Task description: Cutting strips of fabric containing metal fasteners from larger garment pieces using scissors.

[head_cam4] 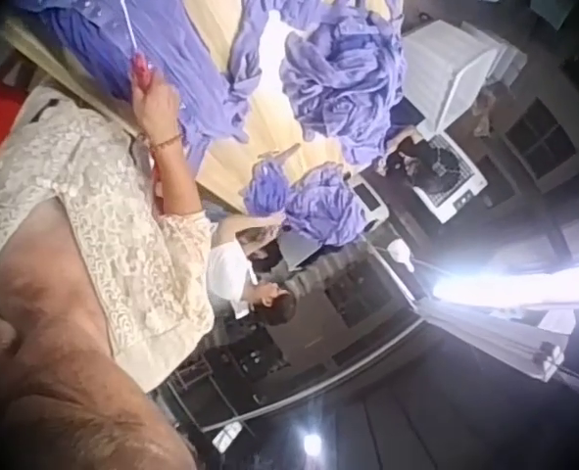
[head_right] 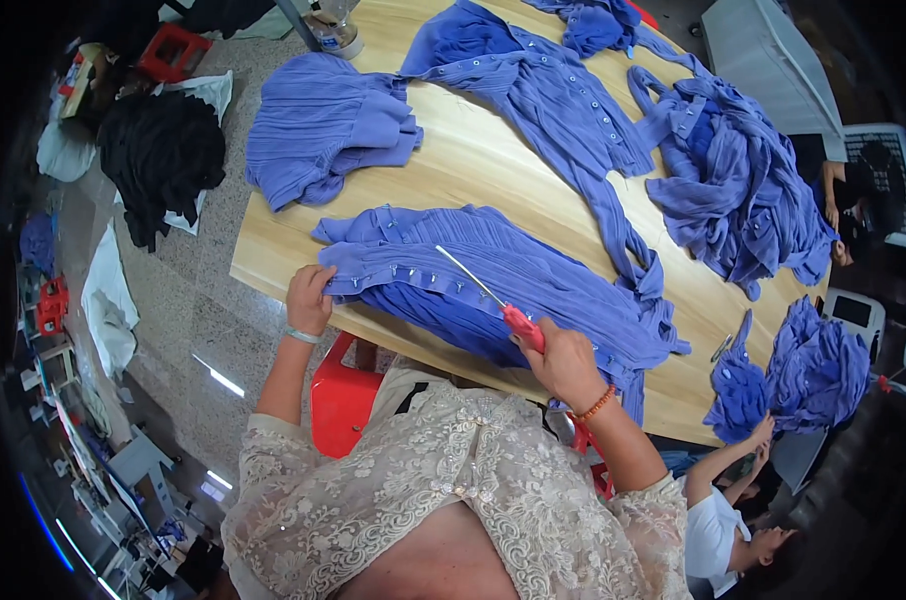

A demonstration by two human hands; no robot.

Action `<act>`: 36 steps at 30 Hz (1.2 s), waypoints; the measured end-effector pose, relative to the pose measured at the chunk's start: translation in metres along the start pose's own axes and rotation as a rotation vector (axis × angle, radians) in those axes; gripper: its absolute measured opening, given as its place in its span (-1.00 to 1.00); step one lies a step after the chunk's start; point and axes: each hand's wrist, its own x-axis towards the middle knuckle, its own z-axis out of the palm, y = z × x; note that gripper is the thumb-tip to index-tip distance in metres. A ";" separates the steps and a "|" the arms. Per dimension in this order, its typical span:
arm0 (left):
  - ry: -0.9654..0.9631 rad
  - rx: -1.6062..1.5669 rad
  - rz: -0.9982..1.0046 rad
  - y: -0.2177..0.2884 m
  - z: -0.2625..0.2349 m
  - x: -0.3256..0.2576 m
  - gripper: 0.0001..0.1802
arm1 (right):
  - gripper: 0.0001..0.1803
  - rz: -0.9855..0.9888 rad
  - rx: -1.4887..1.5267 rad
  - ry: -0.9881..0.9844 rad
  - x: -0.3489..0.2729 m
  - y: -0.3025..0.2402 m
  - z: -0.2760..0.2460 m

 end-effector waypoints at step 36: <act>0.330 -0.702 -0.989 -0.005 0.059 -0.049 -0.66 | -0.71 -0.002 0.293 -0.002 -0.036 0.033 0.004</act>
